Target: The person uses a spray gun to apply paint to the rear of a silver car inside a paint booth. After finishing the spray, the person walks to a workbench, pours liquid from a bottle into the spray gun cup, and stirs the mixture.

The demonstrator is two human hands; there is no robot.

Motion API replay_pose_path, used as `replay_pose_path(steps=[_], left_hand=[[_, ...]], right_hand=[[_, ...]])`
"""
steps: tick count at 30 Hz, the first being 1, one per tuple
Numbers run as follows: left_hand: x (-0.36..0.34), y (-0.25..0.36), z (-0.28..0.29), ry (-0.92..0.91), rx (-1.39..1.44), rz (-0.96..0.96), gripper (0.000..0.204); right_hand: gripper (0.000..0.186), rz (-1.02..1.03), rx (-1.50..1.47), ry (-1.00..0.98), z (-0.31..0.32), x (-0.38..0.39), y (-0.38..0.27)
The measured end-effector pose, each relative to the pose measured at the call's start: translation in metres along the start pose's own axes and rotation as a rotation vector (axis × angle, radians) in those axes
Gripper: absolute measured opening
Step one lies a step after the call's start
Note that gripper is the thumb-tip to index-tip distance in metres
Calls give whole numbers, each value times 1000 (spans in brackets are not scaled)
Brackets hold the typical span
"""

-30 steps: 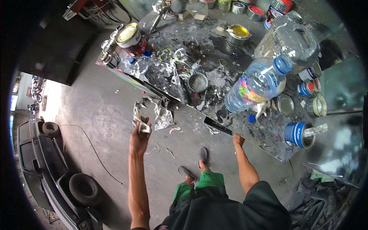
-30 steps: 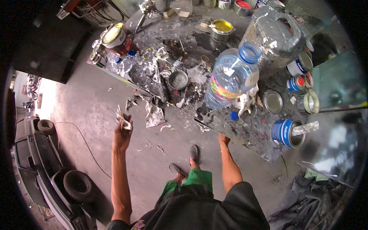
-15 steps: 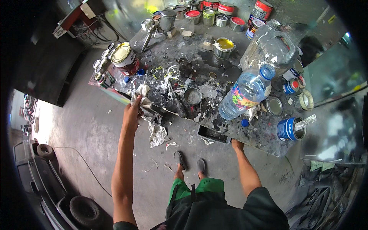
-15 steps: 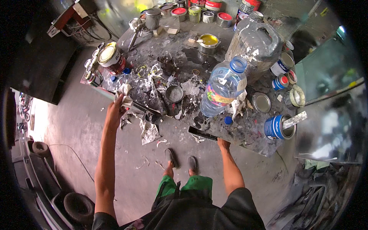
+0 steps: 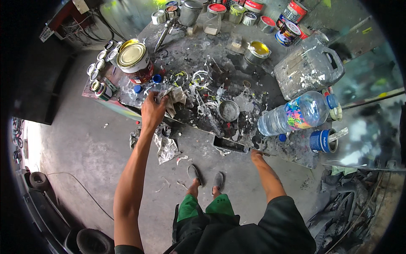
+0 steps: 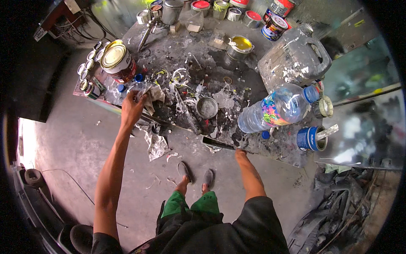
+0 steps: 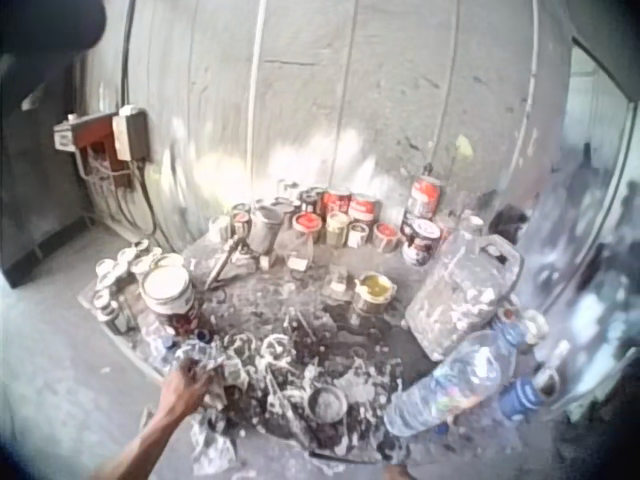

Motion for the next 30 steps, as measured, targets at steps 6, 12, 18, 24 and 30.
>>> replay_pose_path(steps=[6,12,18,24,30], left_hand=[[-8,7,-10,35,-21,-70,42],[-15,-1,-10,88,-27,-200,38],[-8,0,-20,94,-139,-293,53],[1,-2,-21,106,-249,-296,54],[-15,-8,-39,46,-26,-372,38]], right_hand=[[29,-91,160,-129,3,-4,-8],[36,-113,48,-37,49,23,-13],[33,-258,-265,-128,25,48,24],[35,-307,-695,52,36,129,43],[34,-294,-1062,488,75,241,82]])
Point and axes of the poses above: each hand's wrist, its own x-axis away from the middle knuckle, its own z-axis out of the back of the hand, y = z × x, the point moved 4 cm from there along -x, towards the middle knuckle, and after that the axes turned 14 degrees about y, right-handed, at the moved point
